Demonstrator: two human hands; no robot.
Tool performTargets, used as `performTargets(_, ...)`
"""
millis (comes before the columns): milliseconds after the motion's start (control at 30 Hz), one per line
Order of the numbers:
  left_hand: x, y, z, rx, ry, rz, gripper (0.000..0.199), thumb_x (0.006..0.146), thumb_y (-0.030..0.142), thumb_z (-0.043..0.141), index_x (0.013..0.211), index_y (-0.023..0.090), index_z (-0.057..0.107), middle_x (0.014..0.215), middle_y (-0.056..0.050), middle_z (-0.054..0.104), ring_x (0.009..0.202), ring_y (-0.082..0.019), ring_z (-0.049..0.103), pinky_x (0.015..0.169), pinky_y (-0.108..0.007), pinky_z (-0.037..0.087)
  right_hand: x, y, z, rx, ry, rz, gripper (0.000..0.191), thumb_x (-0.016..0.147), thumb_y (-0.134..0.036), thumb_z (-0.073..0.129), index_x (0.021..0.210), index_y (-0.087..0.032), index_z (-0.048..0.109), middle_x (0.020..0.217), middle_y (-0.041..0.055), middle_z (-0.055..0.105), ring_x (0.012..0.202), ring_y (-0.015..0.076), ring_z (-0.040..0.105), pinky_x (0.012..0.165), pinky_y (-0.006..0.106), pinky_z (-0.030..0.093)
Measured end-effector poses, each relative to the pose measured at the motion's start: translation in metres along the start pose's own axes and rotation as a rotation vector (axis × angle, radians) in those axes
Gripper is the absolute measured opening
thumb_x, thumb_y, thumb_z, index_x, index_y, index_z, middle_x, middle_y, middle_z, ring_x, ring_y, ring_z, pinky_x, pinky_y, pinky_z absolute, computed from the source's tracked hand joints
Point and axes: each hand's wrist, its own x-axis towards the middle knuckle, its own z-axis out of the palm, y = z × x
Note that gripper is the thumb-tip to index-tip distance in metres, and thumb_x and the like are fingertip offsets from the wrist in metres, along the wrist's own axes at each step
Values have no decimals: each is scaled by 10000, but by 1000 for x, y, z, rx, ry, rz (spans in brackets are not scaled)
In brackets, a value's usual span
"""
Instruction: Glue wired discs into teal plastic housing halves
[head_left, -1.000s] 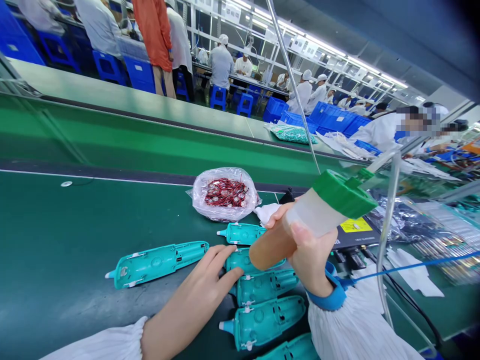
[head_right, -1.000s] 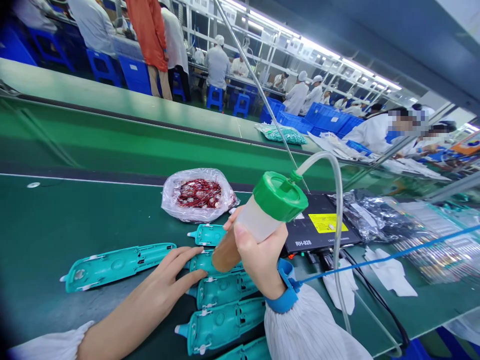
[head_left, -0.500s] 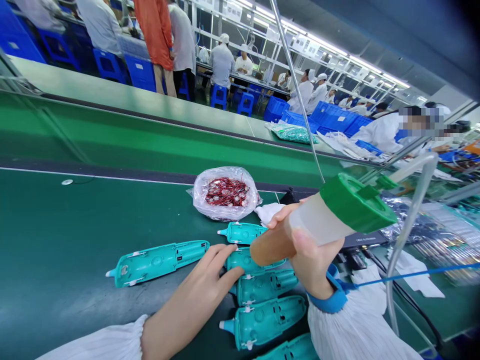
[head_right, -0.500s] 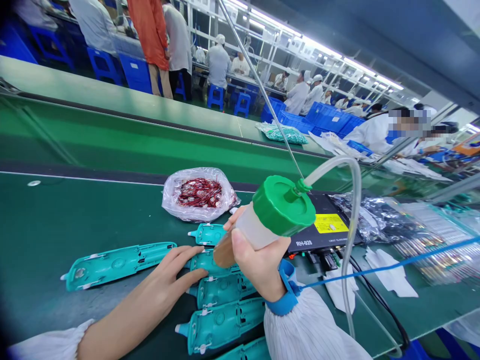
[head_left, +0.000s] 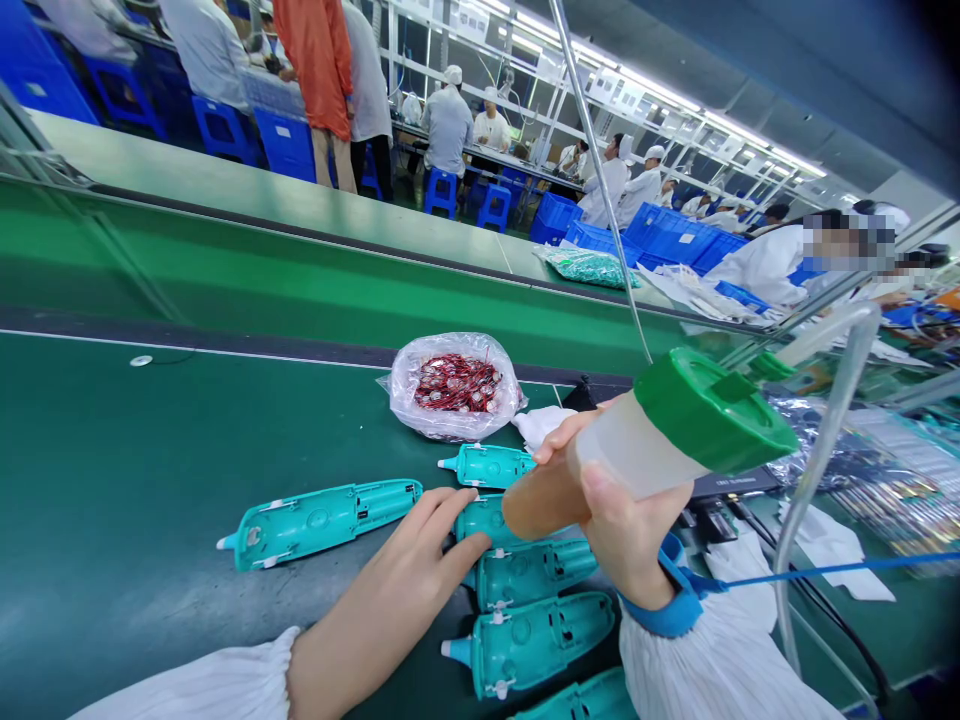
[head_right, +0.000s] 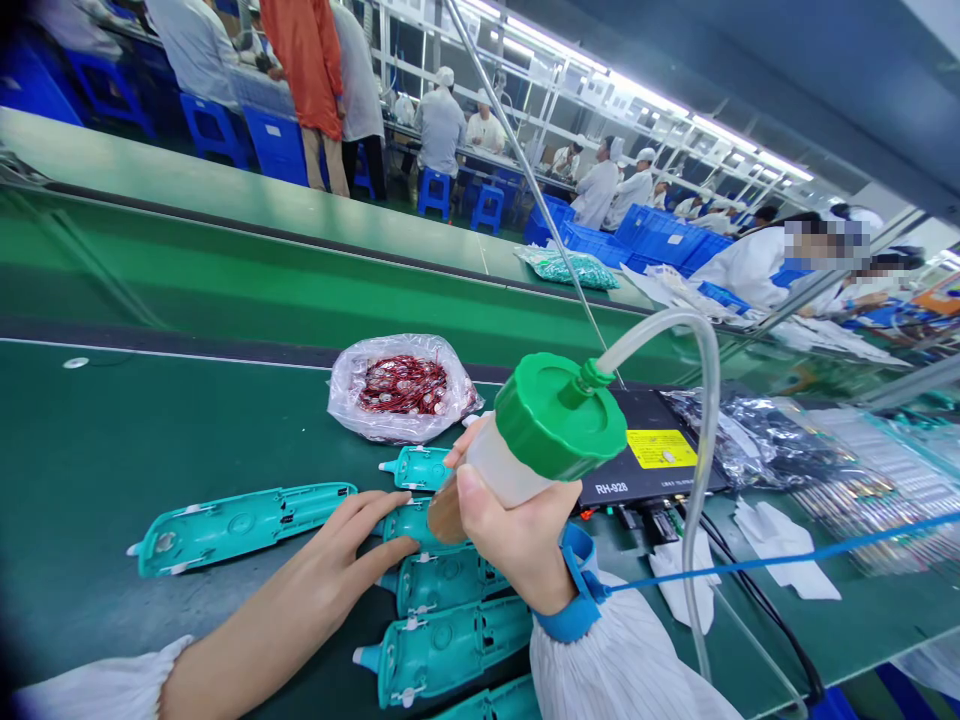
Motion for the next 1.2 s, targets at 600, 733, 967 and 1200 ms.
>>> performTargets(600,-1,0,-1,-117,-39,-73,317,898,35,412,1097,215,580,1265,-134,512,1151,-272,501,869,-426,526,13,-3,-4,61,250,88,229,680,-257,612,903,-227,570,615,-27,637,483,182,587,461,318,491)
performTargets(733,5,-7,-5,-92,14,-115,390,901,7,333,1175,193,539,1276,-126,543,1168,-257,520,894,-418,522,24,-6,-16,73,462,162,231,656,-304,592,863,-206,561,594,-32,620,474,165,589,443,295,505)
performTargets(967,28,-25,10,75,-4,-126,408,856,-43,339,1086,169,600,1272,-162,555,1163,-294,528,893,-479,484,25,13,-17,73,563,112,139,733,-281,586,835,-196,547,620,-25,618,506,154,602,489,293,523)
performTargets(1200,31,-21,5,-105,-93,-270,317,875,88,380,1058,205,610,1293,-116,541,1118,-264,563,818,-370,521,16,28,-12,37,489,118,84,731,-237,604,747,-182,542,599,-15,641,496,164,604,485,306,516)
